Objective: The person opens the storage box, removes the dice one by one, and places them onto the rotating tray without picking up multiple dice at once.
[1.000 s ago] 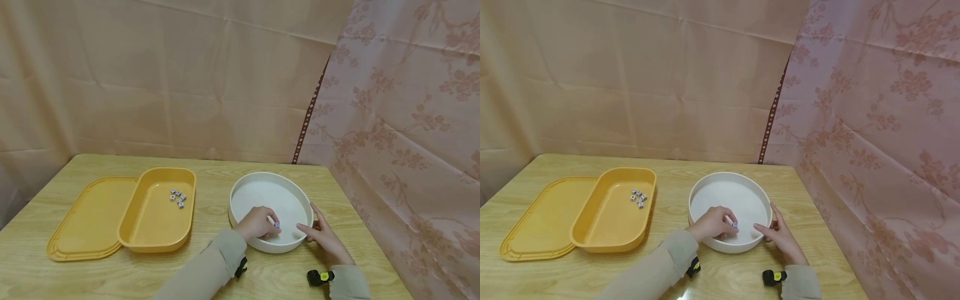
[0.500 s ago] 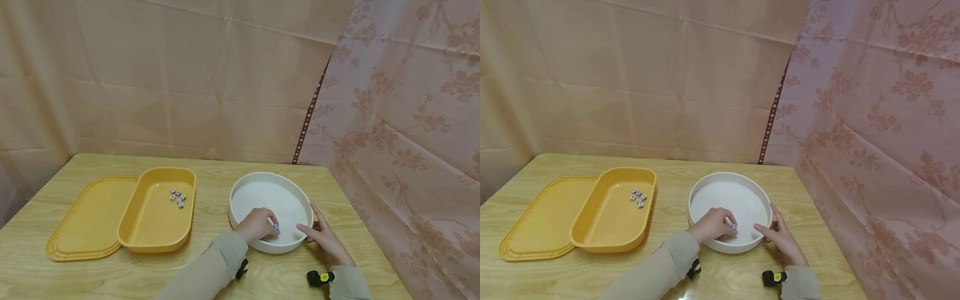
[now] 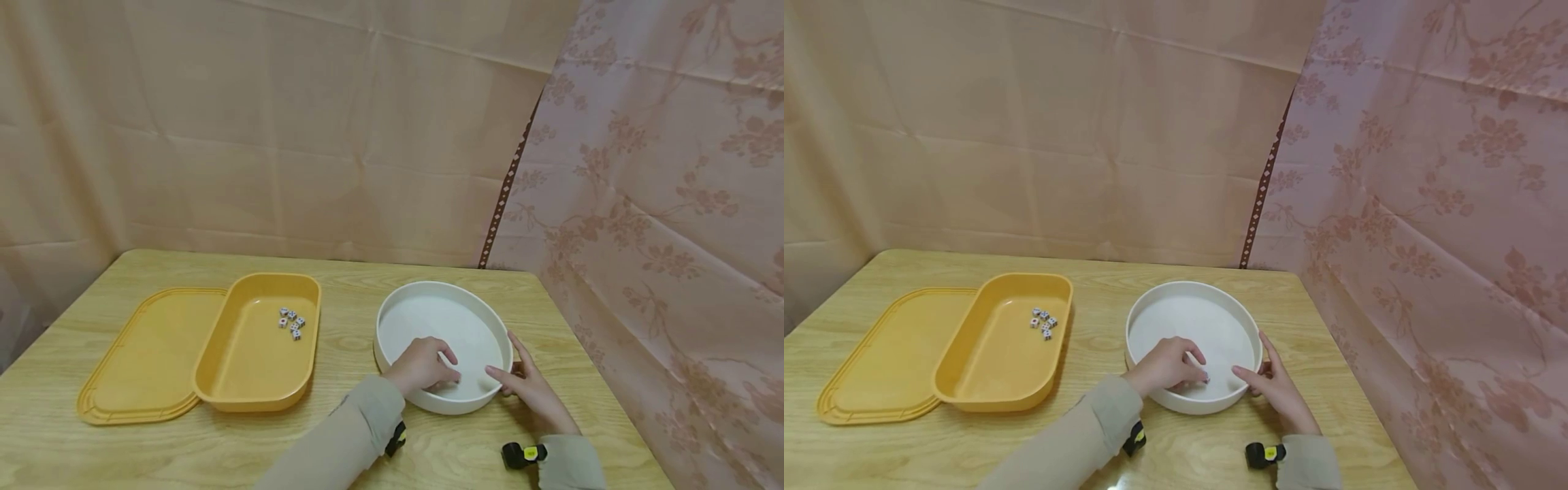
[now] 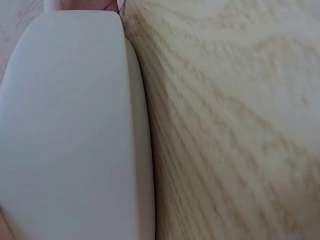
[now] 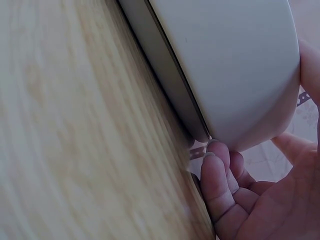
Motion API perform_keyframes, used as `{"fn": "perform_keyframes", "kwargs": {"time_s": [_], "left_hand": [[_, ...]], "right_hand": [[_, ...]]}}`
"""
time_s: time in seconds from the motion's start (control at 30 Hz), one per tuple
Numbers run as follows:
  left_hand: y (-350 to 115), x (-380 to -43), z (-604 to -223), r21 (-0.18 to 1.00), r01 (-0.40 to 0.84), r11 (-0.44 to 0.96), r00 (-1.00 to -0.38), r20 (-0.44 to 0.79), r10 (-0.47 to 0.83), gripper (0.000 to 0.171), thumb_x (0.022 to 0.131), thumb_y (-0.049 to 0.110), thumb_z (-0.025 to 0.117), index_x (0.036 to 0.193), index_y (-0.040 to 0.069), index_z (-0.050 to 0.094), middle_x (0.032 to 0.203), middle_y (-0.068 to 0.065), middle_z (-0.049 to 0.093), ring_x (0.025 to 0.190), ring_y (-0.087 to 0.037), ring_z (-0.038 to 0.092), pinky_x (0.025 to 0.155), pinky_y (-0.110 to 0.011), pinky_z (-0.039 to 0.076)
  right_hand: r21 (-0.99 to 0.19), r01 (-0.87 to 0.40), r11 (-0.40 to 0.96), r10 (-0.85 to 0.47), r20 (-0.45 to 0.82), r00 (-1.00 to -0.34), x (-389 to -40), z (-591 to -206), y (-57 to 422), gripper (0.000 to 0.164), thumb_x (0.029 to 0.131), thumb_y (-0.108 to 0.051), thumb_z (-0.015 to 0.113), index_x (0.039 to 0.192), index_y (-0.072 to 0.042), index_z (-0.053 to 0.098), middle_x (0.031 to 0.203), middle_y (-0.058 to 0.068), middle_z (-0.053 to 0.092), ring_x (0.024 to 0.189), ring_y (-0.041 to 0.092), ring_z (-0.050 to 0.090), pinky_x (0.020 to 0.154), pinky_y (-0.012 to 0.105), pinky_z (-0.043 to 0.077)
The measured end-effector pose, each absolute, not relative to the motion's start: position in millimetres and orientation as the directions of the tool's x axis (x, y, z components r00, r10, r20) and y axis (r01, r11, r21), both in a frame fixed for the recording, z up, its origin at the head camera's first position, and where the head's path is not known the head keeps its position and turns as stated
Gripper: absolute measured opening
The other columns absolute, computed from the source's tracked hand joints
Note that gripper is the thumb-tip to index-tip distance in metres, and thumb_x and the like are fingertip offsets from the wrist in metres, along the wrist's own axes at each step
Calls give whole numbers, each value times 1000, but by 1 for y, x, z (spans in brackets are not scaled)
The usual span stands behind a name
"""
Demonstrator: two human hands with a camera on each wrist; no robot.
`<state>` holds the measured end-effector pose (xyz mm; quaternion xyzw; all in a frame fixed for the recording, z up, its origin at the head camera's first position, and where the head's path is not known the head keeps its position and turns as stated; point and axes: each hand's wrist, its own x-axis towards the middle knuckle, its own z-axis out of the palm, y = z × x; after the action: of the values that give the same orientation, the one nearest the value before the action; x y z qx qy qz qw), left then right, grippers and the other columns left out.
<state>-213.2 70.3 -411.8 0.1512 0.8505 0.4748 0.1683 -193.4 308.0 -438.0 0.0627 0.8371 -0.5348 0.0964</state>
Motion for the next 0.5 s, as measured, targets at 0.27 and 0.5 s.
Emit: {"fn": "perform_keyframes", "kwargs": {"time_s": [0.27,0.5], "left_hand": [[65,-214,-406,924,72,376,-908,-95,409,20,88,23,76,103,11,71,78,-5,69,63,-19,63,52,-24,47],[55,-216,-382,943,112,315,-910,-30,413,24,88,24,76,106,10,71,84,-6,74,72,-19,67,59,-23,50]], "right_hand": [[-885,207,417,-3,-229,-973,-193,-437,307,95,94,-26,68,160,-25,0,95,7,55,76,15,58,74,26,51],[-887,202,414,-4,-224,-975,-194,-438,308,95,94,-25,68,160,-26,0,95,7,56,76,14,58,73,26,51]]}}
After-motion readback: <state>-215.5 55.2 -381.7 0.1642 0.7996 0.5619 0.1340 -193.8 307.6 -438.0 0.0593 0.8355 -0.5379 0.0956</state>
